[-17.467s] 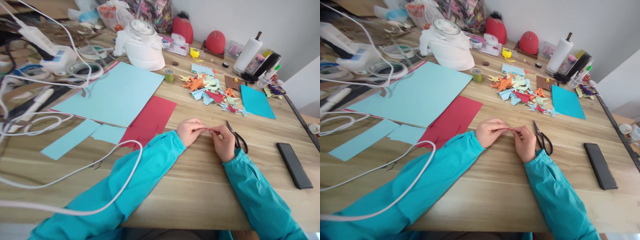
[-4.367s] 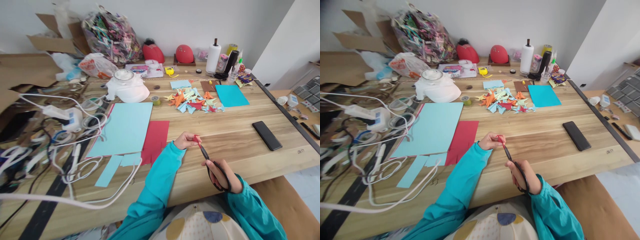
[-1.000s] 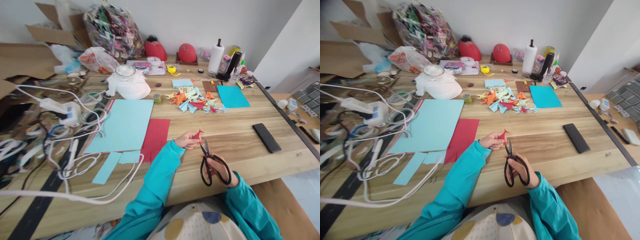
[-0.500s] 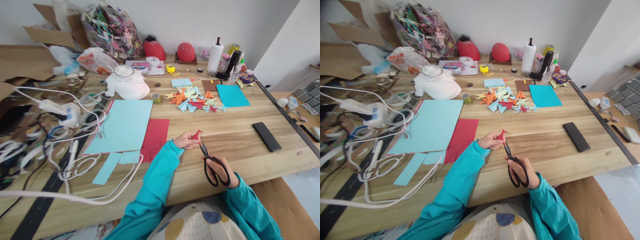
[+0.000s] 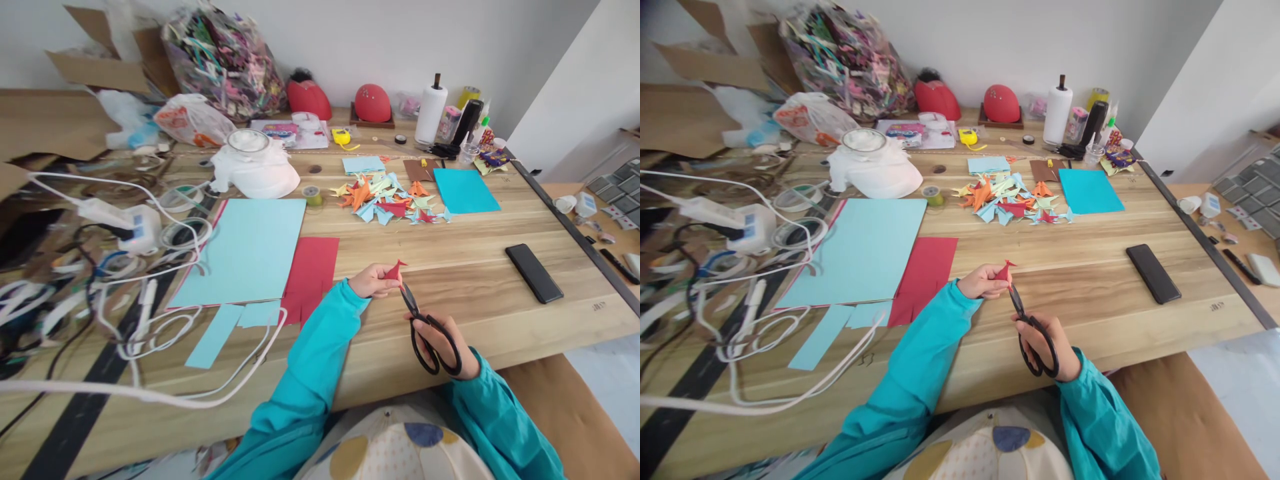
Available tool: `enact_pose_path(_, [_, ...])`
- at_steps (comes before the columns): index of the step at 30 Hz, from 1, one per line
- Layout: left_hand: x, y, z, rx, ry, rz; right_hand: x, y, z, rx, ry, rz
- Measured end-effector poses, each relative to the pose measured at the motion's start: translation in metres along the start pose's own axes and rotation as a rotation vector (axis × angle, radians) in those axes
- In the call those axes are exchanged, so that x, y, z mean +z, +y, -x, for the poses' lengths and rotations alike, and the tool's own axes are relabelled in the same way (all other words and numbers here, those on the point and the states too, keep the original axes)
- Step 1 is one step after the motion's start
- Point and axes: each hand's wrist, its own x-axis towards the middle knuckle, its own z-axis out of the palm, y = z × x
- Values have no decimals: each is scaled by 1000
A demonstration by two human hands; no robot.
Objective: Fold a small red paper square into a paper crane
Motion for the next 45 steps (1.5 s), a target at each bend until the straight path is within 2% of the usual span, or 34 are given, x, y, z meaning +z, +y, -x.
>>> enact_pose_path(21, [0,1,0,-12,13,-13,1,4,0,16,25,-9])
enact_pose_path(45, [1,3,-1,-17,15,-5,0,4,0,0,47,85])
